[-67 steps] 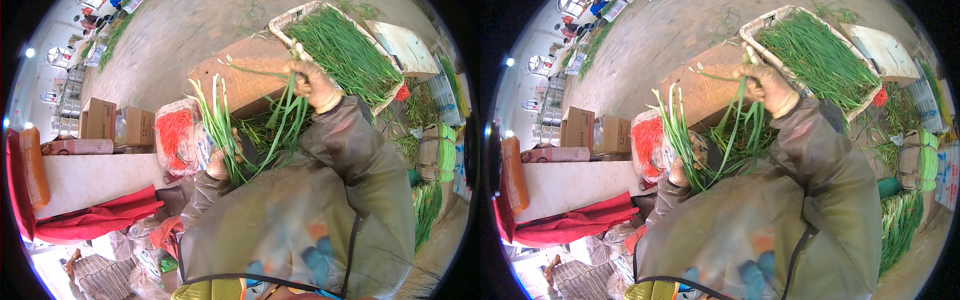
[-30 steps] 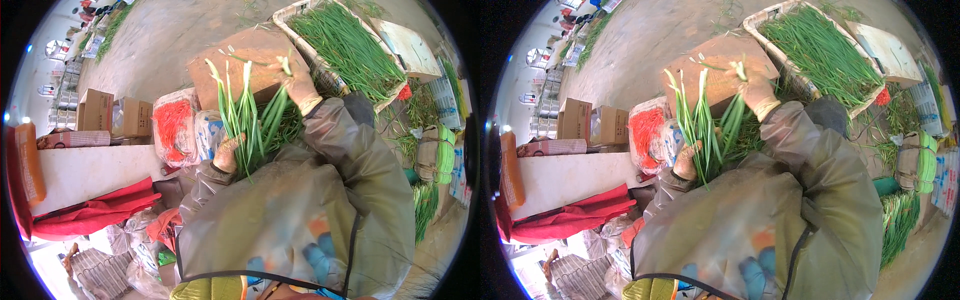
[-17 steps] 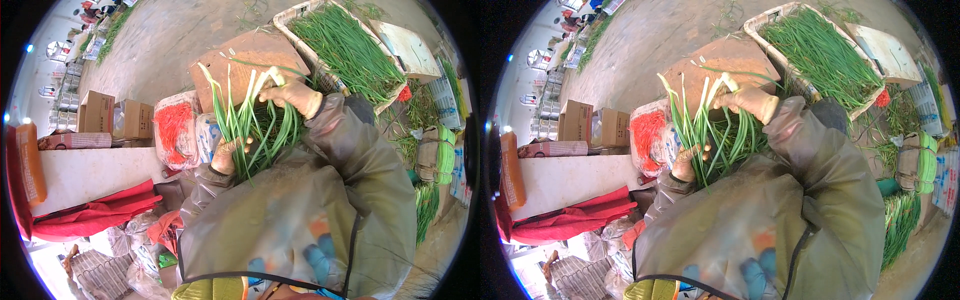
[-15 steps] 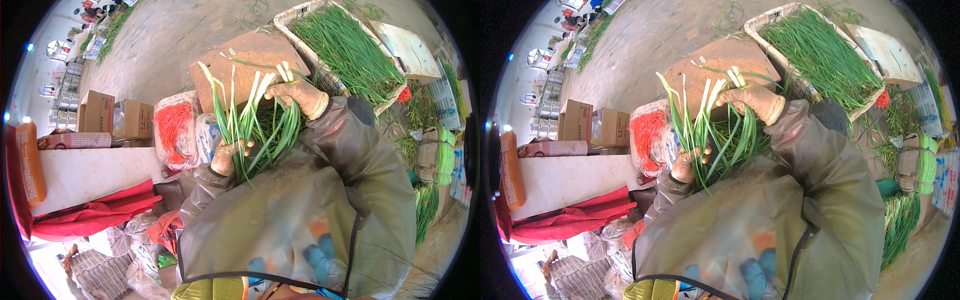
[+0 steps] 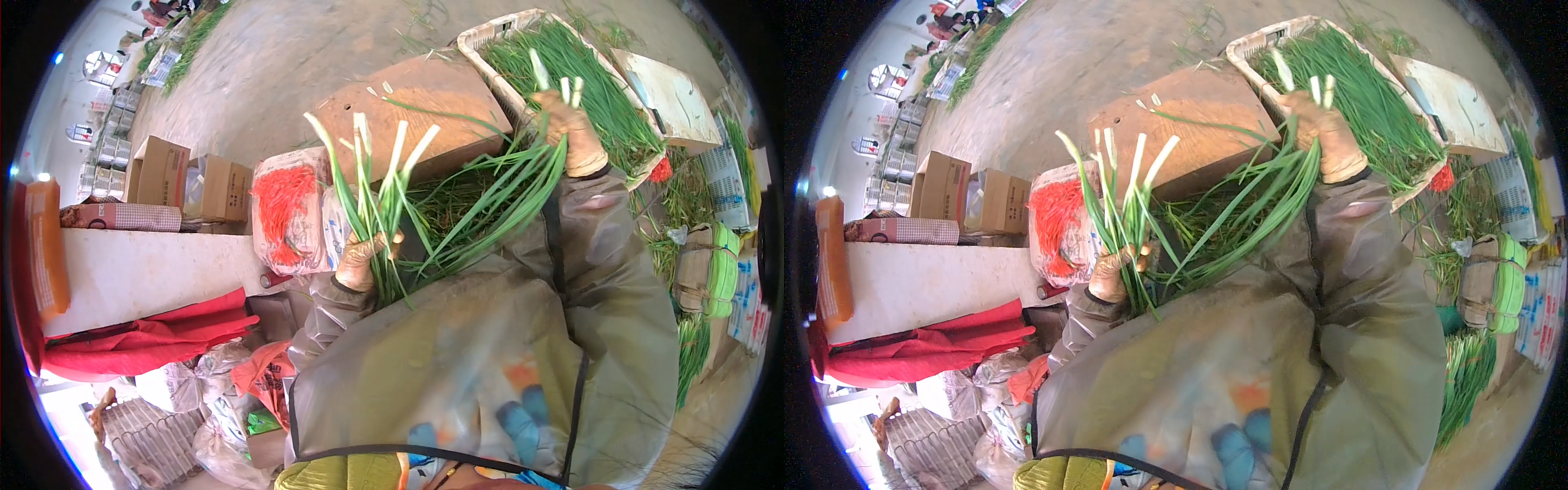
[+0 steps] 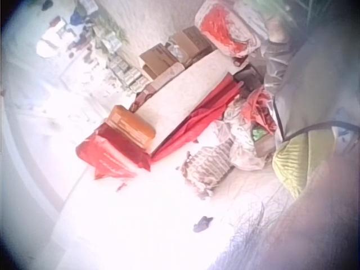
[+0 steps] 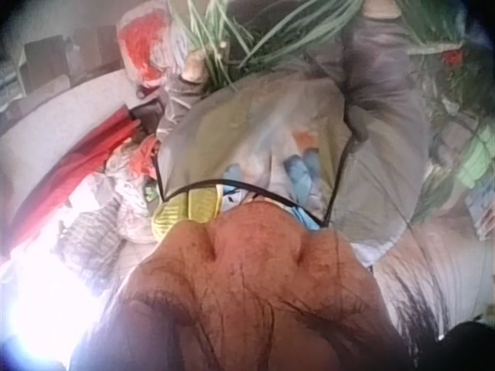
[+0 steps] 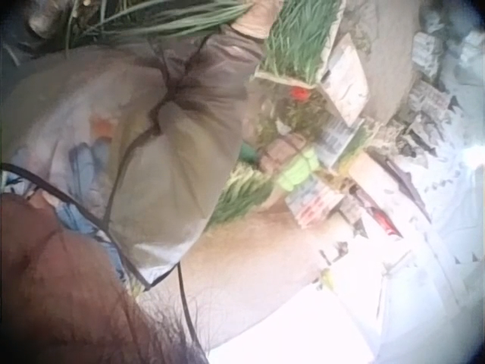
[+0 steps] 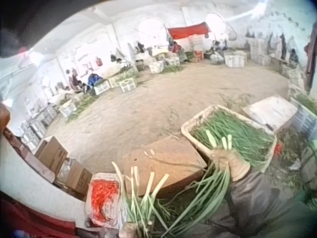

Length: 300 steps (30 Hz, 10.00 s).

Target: The person, wearing gloves, gathers bundles of green onions from a crate, aligns them on a wooden board, and secures each bunch with a red string by hand.

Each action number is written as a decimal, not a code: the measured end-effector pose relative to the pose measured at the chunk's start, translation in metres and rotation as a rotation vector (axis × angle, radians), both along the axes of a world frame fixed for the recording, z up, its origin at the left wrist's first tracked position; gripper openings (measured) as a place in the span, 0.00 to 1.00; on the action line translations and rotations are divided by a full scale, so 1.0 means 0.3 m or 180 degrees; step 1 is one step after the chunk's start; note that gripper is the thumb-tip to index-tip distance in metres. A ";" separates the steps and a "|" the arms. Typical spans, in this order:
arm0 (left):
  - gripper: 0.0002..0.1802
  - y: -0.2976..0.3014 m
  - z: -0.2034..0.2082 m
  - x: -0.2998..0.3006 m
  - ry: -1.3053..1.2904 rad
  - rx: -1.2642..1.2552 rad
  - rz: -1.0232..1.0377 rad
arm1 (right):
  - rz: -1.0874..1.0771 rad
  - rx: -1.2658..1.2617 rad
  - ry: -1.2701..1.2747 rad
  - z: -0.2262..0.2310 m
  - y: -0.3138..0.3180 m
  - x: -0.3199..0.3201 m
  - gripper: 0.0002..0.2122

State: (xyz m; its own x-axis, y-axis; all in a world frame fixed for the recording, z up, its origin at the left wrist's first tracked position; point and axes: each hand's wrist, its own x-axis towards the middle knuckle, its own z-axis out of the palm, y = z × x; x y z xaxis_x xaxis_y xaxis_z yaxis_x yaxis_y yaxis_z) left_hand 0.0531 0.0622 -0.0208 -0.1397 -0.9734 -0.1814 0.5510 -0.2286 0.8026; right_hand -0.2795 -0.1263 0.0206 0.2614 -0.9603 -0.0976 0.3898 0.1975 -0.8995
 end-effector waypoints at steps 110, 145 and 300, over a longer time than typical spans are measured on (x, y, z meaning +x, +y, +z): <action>0.11 -0.082 0.006 -0.099 -0.0310 -0.0090 0.0135 | 0.1149 -0.0254 0.0632 -0.079 0.070 0.304 0.10; 0.12 -0.339 0.235 -0.233 0.0270 0.0243 -0.1480 | 0.0207 0.0162 -0.0129 0.219 0.096 0.381 0.09; 0.17 -1.355 -0.472 -0.154 -0.5355 -0.1007 -0.0858 | -0.0516 0.0853 0.1019 -0.527 -0.190 0.324 0.17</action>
